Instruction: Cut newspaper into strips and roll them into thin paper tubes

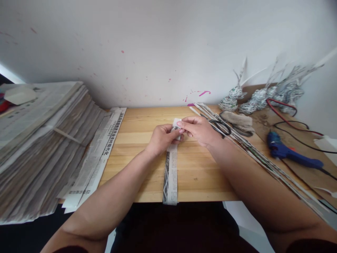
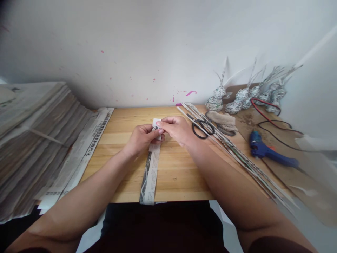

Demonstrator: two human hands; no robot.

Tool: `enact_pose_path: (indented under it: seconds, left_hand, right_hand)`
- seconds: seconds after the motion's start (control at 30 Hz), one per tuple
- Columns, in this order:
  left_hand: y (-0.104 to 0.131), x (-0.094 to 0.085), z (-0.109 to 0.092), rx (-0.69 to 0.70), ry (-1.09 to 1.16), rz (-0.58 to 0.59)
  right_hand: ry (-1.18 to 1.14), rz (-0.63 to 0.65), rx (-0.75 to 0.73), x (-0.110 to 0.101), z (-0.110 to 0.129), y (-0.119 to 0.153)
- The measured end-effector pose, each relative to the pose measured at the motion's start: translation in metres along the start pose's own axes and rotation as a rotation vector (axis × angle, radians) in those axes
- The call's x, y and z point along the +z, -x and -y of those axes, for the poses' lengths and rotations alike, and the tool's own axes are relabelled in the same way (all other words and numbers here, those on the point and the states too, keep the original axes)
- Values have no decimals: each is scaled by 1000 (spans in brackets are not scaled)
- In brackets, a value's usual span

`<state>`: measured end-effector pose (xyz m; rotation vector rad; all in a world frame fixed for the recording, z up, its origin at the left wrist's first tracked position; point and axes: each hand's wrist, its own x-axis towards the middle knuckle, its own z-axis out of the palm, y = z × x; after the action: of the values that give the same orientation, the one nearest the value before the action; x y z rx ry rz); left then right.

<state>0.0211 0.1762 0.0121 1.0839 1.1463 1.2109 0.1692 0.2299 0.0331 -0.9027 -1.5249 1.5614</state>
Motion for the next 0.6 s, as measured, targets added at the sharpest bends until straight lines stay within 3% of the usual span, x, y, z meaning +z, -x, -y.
enact_pose_path:
  seconds: [0.43,0.6]
  left_hand:
    - [3,7,7,181,-283,-54]
    - [4,7,10,177,-286,-51]
  right_hand:
    - [-92,-96,-12,6,-2,0]
    - [-93,-101,-27,11,0,2]
